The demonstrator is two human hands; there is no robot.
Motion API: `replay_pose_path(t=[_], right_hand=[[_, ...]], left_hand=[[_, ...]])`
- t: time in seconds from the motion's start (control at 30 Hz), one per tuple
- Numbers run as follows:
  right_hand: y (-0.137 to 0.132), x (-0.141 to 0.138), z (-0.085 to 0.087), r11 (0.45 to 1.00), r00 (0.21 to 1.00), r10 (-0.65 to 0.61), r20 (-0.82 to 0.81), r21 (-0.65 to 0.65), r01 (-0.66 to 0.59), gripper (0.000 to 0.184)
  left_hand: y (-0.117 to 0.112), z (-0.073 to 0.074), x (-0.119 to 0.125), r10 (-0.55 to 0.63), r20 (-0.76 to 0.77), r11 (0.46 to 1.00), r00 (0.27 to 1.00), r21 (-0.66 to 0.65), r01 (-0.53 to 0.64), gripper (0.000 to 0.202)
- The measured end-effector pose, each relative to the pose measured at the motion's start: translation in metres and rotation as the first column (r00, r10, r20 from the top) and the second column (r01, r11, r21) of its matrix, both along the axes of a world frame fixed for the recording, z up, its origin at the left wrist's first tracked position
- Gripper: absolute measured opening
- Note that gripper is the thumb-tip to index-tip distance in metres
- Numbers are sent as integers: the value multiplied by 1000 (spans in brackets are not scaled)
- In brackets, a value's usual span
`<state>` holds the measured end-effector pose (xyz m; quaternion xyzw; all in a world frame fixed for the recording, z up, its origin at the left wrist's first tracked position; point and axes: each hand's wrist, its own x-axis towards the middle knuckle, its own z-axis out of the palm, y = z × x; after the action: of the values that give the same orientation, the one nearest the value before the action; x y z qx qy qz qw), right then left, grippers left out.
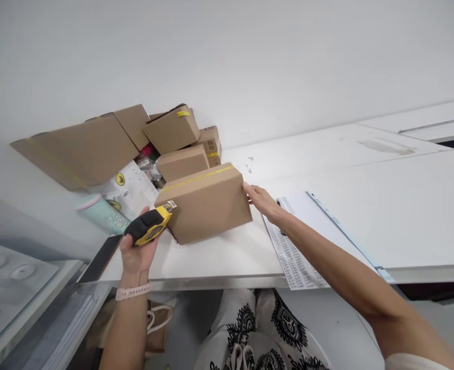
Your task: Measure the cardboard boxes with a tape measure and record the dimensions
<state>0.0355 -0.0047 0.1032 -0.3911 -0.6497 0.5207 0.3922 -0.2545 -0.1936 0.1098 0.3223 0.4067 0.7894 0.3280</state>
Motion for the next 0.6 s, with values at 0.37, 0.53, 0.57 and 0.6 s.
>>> replay_pose_path(t=[0.37,0.53,0.57,0.6], right_hand=[[-5,2,29,987,981,-156,117,50,151,26],[-14,4,11,996,995,-81,56,53,78,39],[-17,5,10,993,996,-88,34,76,85,44],[-20,5,9,990,995,-97,9,104,95,47]], left_hand=[[16,56,12,79,-126,958,989,-266,-111,49],[27,68,28,101,-235,969,967,-196,-149,53],[31,75,35,34,-222,974,974,-211,-82,50],[35,83,43,-49,-203,970,978,-243,-2,47]])
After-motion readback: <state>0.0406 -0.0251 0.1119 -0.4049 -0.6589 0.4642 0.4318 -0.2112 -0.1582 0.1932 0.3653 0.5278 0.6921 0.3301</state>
